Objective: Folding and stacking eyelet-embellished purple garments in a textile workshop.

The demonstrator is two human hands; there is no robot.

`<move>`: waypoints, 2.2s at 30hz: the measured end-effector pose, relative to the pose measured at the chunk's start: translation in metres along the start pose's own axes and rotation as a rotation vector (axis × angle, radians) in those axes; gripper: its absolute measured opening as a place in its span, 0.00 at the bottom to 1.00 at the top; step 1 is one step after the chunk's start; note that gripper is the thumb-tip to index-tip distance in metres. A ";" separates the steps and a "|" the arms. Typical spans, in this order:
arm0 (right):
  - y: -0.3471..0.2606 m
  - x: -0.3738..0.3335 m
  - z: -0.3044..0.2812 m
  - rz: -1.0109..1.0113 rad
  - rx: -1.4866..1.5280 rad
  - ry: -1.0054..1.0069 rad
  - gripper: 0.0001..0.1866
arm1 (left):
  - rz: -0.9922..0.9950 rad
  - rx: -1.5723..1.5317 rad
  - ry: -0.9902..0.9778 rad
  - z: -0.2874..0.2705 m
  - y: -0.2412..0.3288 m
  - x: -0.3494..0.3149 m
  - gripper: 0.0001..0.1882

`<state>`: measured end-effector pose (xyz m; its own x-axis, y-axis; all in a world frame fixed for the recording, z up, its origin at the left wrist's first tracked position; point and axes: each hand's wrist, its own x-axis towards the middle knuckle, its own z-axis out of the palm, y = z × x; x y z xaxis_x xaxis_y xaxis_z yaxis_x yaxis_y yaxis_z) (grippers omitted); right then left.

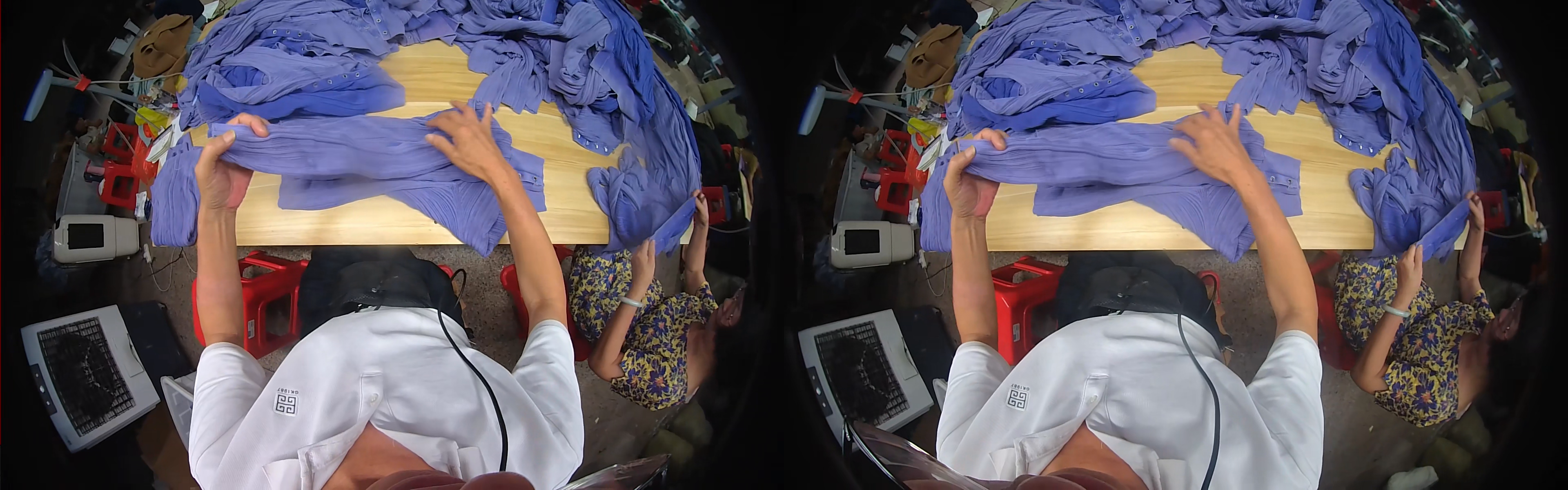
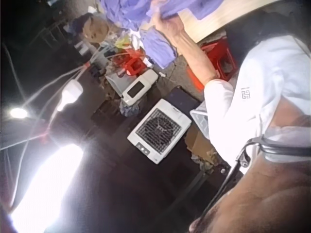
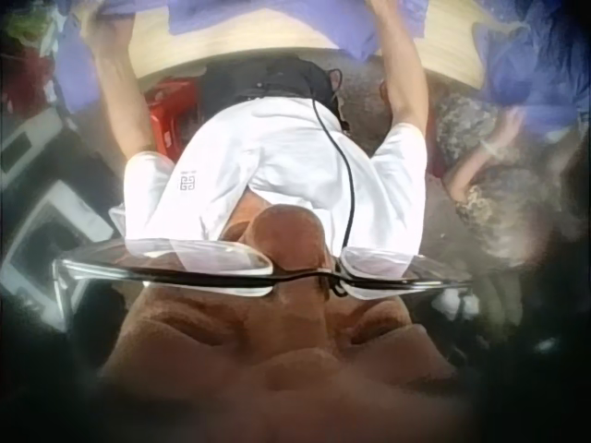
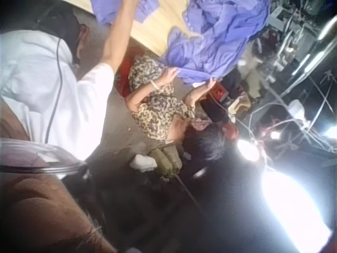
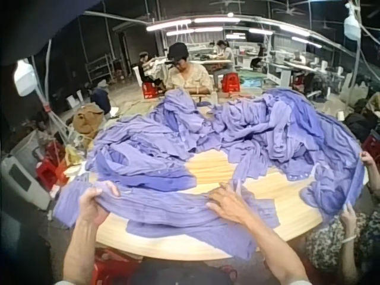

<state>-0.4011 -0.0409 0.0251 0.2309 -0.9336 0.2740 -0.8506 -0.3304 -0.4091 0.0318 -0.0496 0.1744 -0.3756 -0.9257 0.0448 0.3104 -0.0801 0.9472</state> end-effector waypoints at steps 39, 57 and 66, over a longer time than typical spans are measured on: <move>0.025 0.018 0.004 0.082 0.113 -0.074 0.08 | 0.013 -0.017 0.197 -0.022 0.026 -0.018 0.31; -0.036 0.037 0.013 -0.067 0.051 -0.151 0.26 | 0.180 0.030 0.048 -0.005 0.041 -0.002 0.28; 0.039 0.028 0.005 0.034 0.329 0.047 0.22 | 0.151 0.261 0.039 0.007 0.033 -0.001 0.34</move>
<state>-0.4255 -0.0805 0.0122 0.1766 -0.9401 0.2917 -0.6575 -0.3332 -0.6757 0.0363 -0.0487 0.2078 -0.3072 -0.9336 0.1845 0.1231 0.1533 0.9805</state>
